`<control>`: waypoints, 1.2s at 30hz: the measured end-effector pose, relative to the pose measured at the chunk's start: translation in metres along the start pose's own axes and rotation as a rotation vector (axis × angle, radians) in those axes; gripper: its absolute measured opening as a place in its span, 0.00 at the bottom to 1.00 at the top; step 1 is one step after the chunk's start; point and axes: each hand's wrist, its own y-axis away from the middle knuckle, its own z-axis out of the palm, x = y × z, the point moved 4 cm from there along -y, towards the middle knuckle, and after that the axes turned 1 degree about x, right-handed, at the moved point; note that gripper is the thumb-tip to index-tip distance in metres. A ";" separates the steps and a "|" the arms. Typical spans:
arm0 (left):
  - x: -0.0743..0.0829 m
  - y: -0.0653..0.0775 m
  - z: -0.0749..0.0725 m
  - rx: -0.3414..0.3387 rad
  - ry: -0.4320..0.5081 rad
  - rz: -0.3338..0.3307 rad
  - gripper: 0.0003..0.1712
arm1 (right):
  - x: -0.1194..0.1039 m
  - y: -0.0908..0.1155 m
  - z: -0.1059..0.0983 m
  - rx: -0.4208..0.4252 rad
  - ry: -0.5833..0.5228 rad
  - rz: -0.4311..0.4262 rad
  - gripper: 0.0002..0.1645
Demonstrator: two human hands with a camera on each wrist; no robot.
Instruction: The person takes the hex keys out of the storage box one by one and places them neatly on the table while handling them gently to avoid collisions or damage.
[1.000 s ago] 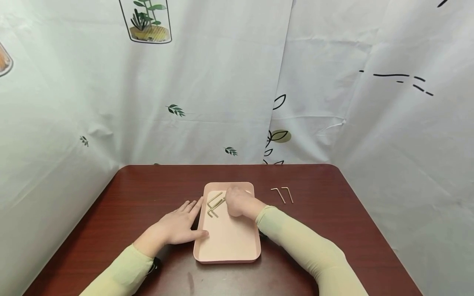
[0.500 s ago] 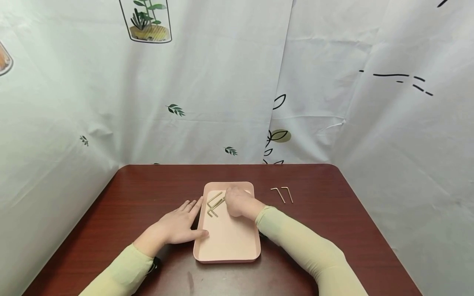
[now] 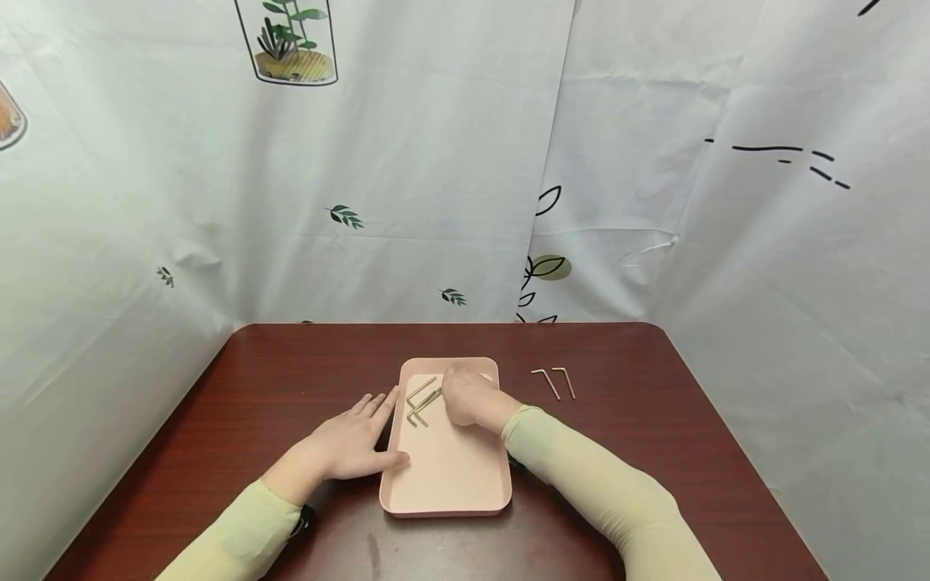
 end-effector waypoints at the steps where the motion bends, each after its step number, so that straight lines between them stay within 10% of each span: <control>1: 0.000 0.000 0.000 0.000 0.002 -0.001 0.70 | -0.001 0.002 -0.003 -0.001 0.001 0.000 0.31; 36: 0.002 0.001 -0.001 0.012 -0.006 0.012 0.70 | -0.005 0.017 -0.016 0.048 -0.023 -0.018 0.30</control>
